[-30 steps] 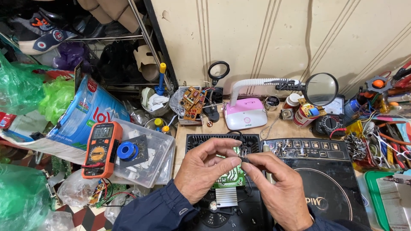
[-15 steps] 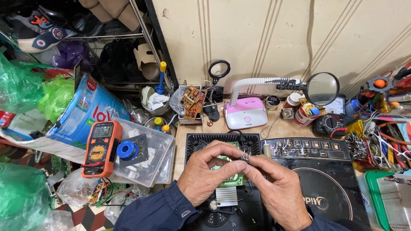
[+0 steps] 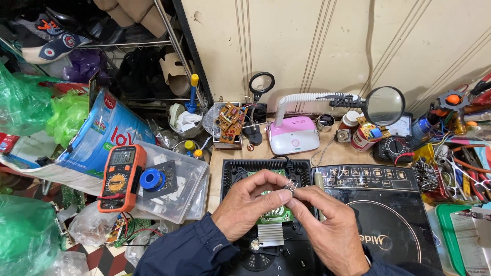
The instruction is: The person uses a heat gun to apply heat to a circuit board attached to a fan assembly. They then remove a small electronic component from the board, wipe it with a tissue, and inspect it closely.
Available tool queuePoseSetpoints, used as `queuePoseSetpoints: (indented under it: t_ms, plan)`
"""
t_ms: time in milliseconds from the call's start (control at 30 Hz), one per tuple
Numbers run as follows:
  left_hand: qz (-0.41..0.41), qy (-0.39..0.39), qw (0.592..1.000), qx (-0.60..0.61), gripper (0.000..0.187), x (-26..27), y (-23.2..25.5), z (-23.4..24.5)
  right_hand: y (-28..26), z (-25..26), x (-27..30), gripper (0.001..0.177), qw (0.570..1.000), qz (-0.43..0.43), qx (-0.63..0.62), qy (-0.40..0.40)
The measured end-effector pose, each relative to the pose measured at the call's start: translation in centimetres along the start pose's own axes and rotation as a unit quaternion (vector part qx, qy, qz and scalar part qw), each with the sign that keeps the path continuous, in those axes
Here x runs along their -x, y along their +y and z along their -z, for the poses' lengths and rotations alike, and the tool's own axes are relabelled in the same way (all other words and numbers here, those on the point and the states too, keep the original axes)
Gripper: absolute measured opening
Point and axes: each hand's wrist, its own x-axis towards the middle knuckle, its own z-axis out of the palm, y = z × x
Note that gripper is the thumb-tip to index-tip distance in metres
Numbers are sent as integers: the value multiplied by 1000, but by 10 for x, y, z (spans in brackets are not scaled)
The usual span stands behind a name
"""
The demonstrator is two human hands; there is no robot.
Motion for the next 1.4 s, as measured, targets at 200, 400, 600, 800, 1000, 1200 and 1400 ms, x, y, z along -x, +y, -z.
queuePoseSetpoints:
  t_ms: [200, 400, 600, 800, 1000, 1200, 1400]
  plan:
    - [13, -19, 999, 32, 23, 0, -2, 2, 0, 0, 0, 10, 999, 27, 19, 2]
    - [-5, -26, 1000, 9, 23, 0, -1, 2, -2, 0, 1, 9, 1000, 20, 18, 6]
    - [-9, -29, 999, 12, 21, 0, -1, 3, 0, -1, 0, 8, 999, 31, 29, 6]
    - [-21, -34, 999, 4, 21, -1, -3, 4, 2, -1, 0, 9, 998, 39, 38, 7]
    - [-17, -30, 999, 8, 20, -1, -4, 2, 3, -1, 1, 9, 999, 39, 38, 2]
    - [-149, 10, 981, -128, 12, 7, 0, -7, 15, -1, 4, 15, 999, 28, 35, -12]
    - [-283, 63, 924, -251, 10, 15, 11, -19, 13, -3, 4, 31, 998, 30, -3, -47]
